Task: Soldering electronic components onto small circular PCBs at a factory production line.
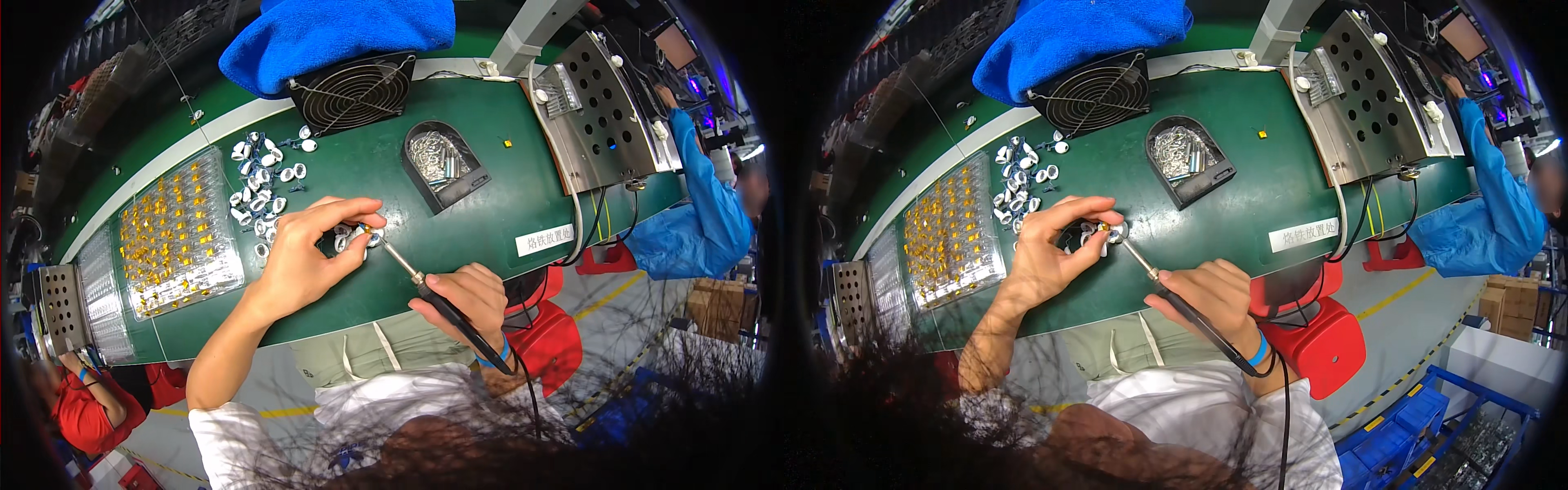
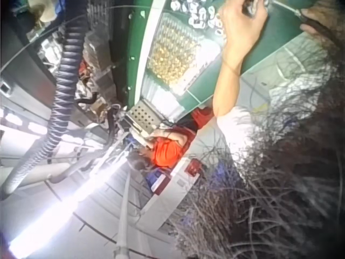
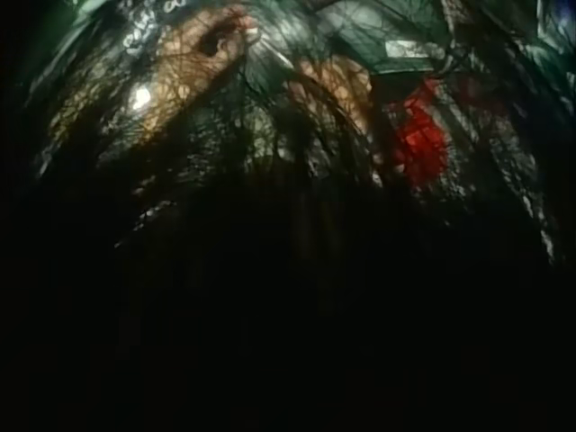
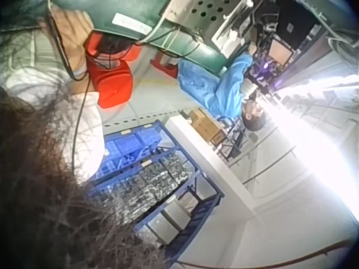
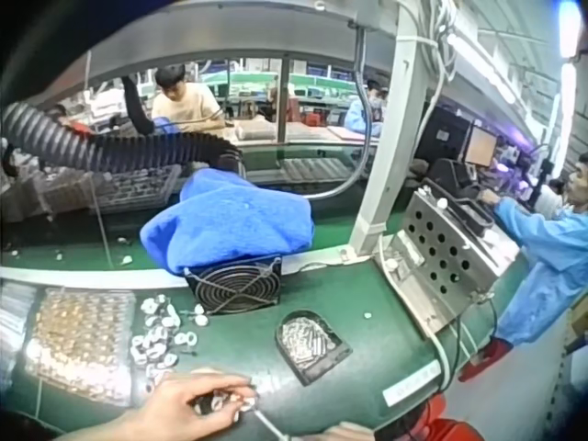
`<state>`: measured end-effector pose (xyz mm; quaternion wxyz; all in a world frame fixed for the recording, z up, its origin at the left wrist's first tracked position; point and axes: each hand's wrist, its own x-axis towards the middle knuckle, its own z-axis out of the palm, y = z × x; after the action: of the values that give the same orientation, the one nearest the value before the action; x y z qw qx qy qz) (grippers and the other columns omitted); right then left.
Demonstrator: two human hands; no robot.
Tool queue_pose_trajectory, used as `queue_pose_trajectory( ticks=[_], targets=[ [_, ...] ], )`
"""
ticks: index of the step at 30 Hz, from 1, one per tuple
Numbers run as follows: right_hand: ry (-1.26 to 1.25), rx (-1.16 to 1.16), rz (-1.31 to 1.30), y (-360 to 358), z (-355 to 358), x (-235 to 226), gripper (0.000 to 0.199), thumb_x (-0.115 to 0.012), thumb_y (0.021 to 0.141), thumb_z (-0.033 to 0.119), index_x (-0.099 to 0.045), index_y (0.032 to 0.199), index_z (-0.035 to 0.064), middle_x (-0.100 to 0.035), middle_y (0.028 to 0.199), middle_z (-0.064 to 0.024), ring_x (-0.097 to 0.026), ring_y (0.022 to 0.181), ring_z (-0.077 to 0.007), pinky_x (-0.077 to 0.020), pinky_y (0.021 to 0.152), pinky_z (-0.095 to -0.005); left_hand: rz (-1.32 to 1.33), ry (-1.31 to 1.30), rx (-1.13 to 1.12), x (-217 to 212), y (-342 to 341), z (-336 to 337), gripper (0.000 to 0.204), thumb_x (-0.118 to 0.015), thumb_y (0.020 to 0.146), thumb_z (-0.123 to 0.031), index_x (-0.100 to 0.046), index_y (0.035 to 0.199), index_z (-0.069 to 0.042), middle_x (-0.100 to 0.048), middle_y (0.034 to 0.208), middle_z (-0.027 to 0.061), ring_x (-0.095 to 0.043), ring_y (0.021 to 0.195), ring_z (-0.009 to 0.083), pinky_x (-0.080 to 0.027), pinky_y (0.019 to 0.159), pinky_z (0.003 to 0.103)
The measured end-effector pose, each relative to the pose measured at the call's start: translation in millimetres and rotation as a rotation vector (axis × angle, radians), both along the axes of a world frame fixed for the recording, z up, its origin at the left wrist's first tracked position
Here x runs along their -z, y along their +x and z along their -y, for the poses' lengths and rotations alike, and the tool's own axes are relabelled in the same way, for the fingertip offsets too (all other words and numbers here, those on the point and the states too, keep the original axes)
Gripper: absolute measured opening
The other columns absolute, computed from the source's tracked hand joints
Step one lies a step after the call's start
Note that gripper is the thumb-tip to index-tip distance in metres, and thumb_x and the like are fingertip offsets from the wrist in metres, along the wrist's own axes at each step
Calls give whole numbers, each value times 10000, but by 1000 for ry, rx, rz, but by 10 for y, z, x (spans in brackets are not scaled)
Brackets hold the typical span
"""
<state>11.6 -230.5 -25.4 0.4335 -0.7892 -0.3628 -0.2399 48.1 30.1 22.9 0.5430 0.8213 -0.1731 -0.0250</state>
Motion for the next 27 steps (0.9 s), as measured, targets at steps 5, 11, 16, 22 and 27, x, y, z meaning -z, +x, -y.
queue_pose_trajectory(
  ticks=[5, 11, 16, 22, 27],
  targets=[
    [-30, 6, -26, -12, -5, -24, 509, -966, 709, 151, -702, 1124, 20, -756, 868, -101, -685, 663, -236, -479, 580, -335, 73, 15, -5, 14, 5, 4, 432, -711, 858, 98, -692, 1279, 4, -777, 1099, 118, -738, 1018, 213, -581, 941, 329],
    [-38, 7, -28, -7, 0, -12, 529, -968, 703, 142, -700, 1146, 30, -759, 881, -99, -686, 669, -232, -476, 582, -332, 115, 29, -18, 15, 11, 19, 434, -716, 840, 102, -703, 1262, 1, -788, 1066, 102, -737, 1004, 220, -587, 923, 332],
    [-34, 7, -22, -4, 0, -6, 538, -971, 702, 153, -700, 1150, 32, -759, 884, -95, -689, 677, -231, -474, 585, -331, 136, 45, -17, 10, 16, 27, 432, -721, 835, 99, -709, 1254, -3, -790, 1060, 101, -737, 999, 231, -588, 914, 338],
    [-32, 1, -19, -1, 3, -9, 529, -970, 710, 162, -700, 1147, 35, -754, 882, -93, -690, 679, -235, -473, 582, -332, 148, 63, -24, 1, 14, 37, 428, -722, 832, 96, -711, 1248, -5, -791, 1059, 99, -741, 998, 239, -590, 913, 341],
    [-32, -1, -23, -6, 9, -28, 525, -969, 712, 165, -701, 1146, 38, -753, 883, -93, -689, 681, -235, -474, 580, -333, 163, 80, -22, -15, 14, 45, 429, -721, 828, 98, -712, 1244, -7, -793, 1059, 97, -744, 1006, 240, -593, 914, 340]
  ],
)
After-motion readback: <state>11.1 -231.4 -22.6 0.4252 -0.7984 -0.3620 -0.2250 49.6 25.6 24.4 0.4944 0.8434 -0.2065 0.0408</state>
